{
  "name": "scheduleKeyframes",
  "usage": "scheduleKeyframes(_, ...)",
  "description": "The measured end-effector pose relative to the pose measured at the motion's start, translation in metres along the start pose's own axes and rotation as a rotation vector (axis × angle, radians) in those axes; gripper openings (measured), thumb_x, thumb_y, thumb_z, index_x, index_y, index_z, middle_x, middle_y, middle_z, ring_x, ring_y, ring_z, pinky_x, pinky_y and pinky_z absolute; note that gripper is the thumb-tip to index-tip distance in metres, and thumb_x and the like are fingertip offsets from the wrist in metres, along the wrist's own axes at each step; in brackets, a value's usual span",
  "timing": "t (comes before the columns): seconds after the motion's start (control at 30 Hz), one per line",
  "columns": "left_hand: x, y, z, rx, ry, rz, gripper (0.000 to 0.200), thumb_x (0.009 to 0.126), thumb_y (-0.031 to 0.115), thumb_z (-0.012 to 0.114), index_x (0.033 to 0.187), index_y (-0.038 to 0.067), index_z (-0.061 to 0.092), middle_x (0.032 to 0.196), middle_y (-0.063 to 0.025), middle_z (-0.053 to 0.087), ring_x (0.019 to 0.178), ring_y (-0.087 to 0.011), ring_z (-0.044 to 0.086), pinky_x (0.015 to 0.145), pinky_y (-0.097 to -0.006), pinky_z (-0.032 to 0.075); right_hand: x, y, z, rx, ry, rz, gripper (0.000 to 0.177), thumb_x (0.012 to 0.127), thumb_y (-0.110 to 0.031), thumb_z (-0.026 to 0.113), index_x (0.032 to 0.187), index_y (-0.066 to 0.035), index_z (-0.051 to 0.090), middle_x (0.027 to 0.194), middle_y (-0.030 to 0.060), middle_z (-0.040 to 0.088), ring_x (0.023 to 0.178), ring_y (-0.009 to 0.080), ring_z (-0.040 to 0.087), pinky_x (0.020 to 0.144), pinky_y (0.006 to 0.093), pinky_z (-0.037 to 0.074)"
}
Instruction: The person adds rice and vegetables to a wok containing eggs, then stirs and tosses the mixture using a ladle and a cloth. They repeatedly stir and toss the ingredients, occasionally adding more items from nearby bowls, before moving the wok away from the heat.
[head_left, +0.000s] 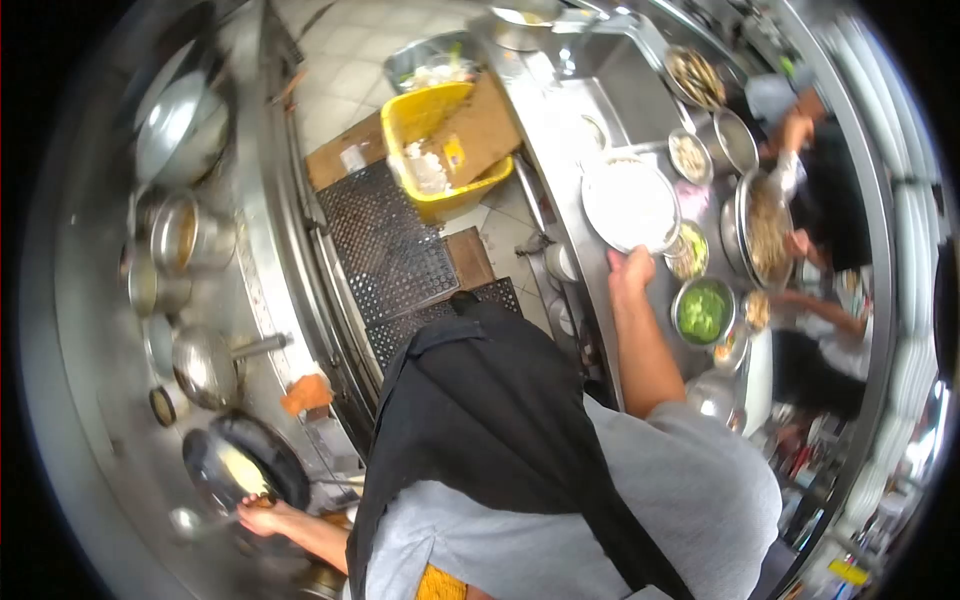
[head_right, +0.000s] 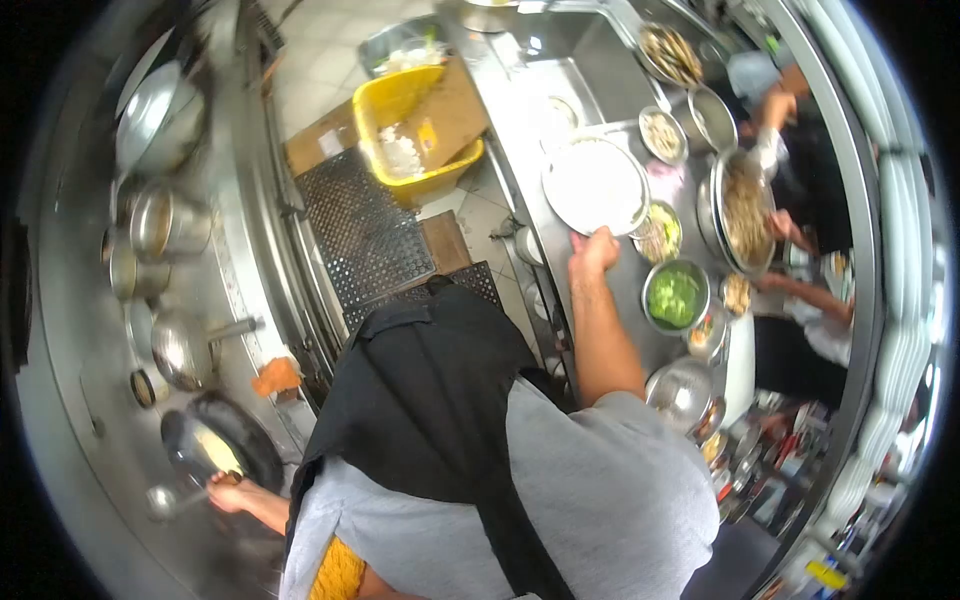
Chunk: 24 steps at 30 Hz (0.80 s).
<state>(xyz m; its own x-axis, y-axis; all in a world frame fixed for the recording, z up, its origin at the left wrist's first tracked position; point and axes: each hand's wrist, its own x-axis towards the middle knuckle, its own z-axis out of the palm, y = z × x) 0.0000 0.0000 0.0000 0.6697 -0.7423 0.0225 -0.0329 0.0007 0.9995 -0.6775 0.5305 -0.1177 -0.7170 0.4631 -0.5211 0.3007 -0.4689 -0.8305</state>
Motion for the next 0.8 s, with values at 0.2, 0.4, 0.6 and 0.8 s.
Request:
scheduleKeyframes(0.2,-0.113,0.041,-0.085,0.069,0.036,-0.215,0.052,0.096,0.018,0.065,0.144,0.008,0.048,0.108,-0.0144,0.067,0.075,-0.0166,0.061,0.052,-0.0261,0.047,0.076,-0.013,-0.024,-0.547,-0.473,-0.507,0.019,0.088,-0.01,0.054,0.069,-0.009,0.057,0.07,0.0049,0.057,0.066,0.0153,0.056,0.054,0.0313,0.043)
scheduleKeyframes(0.4,-0.126,0.04,-0.162,0.228,-0.078,-0.344,0.069,0.094,0.009,0.057,0.158,0.004,0.03,0.072,-0.0011,0.059,0.048,-0.0104,0.052,0.044,-0.0268,0.042,-0.141,0.019,0.144,-0.812,-0.934,-0.23,0.026,0.09,-0.015,0.06,0.1,0.009,0.062,0.088,0.0108,0.065,0.079,0.0217,0.062,0.07,0.0368,0.052)
scheduleKeyframes(0.6,-0.096,-0.02,-0.183,0.118,-0.094,-0.538,0.066,0.091,0.008,0.055,0.155,0.003,0.037,0.073,-0.0013,0.057,0.047,-0.0115,0.05,0.043,-0.0284,0.042,-0.383,0.152,0.258,-0.884,-1.685,-0.499,0.018,0.091,-0.013,0.058,0.092,0.004,0.065,0.079,-0.001,0.058,0.067,0.0075,0.046,0.058,0.027,0.038)
scheduleKeyframes(0.8,-0.108,0.007,-0.184,-0.024,-0.096,-0.462,0.064,0.094,0.008,0.057,0.155,0.002,0.037,0.072,-0.0014,0.056,0.047,-0.0114,0.05,0.043,-0.0272,0.04,-0.637,0.245,0.294,-0.743,-2.16,-0.737,0.023,0.09,-0.018,0.062,0.088,0.004,0.066,0.072,-0.0006,0.058,0.067,0.0096,0.047,0.059,0.0326,0.041)
